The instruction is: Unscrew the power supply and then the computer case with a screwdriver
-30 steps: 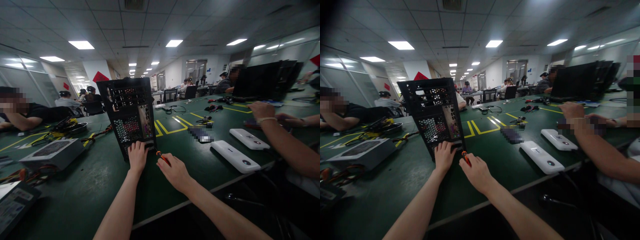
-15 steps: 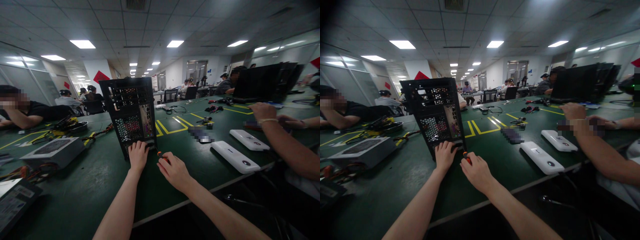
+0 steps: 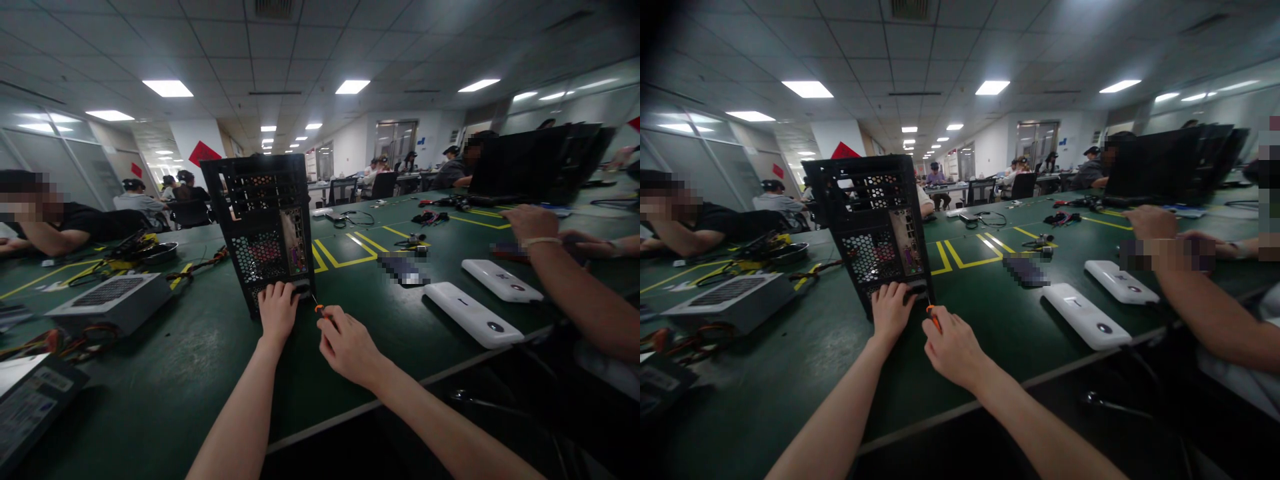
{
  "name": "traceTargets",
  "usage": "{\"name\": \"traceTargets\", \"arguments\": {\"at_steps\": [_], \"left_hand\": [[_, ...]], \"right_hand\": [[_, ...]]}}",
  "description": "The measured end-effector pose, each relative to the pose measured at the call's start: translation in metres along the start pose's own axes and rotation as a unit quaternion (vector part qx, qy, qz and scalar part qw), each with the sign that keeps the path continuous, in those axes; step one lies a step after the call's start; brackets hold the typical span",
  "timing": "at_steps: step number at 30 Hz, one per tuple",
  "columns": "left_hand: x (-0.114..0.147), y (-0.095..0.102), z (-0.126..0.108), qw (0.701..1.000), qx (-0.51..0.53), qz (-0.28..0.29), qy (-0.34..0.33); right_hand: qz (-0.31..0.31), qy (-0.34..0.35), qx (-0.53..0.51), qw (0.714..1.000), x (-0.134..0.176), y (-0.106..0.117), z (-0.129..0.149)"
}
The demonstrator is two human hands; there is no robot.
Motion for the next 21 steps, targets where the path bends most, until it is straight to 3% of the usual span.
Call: {"name": "traceTargets", "arguments": {"at_steps": [7,12,15,18,21], "left_hand": [[-0.0001,0.0010,-0.0007,1.000,-0.016,-0.009,-0.010],[-0.0001,0.0006,0.0001,1.000,-0.024,-0.010,-0.011],[0.0000,0.0000,0.0003,1.000,-0.021,-0.010,-0.011],[0.0001,-0.0002,0.0007,1.000,-0.018,-0.011,-0.007],[0.0002,0.0004,0.0006,1.000,-0.017,-0.011,-0.005]], "right_hand": [[-0.027,-0.032,-0.003,0.999,0.0009,-0.0002,-0.0073],[0.011,-0.005,-0.025,1.000,0.0018,-0.0024,-0.0023],[-0.004,0.009,-0.025,1.000,0.0024,-0.0020,-0.0006],[-0.033,-0.015,0.005,0.999,0.0026,-0.0007,-0.0050],[-0.021,-0.043,0.032,0.998,0.0020,-0.0003,-0.0088]]}}
Point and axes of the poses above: each hand's wrist, its own x-axis away from the middle knuckle, its own y-axis out of the back of the hand, z = x × y, the point moved 5 cm from there along -x, towards the middle knuckle, and after that the axes turned 12 degrees about x, right-handed, at the moved point
